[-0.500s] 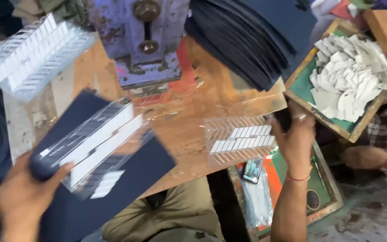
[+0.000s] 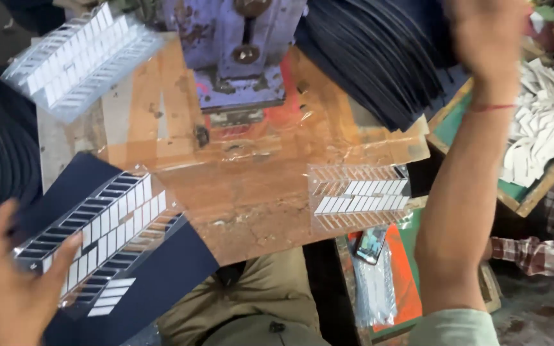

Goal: Using a mechanical press to apply patterned transfer sheets onto pre-cut fabric pieces.

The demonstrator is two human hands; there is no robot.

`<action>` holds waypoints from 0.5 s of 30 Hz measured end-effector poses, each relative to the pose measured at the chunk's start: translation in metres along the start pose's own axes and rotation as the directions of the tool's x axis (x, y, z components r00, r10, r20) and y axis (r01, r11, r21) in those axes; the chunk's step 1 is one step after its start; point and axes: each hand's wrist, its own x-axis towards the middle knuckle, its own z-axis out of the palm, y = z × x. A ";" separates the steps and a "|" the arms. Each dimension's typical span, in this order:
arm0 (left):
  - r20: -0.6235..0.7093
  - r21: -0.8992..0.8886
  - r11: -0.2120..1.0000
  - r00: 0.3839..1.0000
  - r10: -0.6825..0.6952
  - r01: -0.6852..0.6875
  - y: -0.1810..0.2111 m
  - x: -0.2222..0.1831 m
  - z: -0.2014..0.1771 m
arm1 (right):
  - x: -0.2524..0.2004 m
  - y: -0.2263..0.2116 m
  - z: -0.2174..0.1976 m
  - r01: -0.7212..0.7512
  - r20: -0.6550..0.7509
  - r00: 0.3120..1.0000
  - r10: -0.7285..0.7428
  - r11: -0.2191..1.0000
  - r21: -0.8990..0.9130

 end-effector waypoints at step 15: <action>0.572 -0.539 0.841 0.710 0.410 -0.051 0.117 0.067 0.099 | -0.159 -0.252 0.071 -0.190 0.593 0.796 -0.126 0.877 0.441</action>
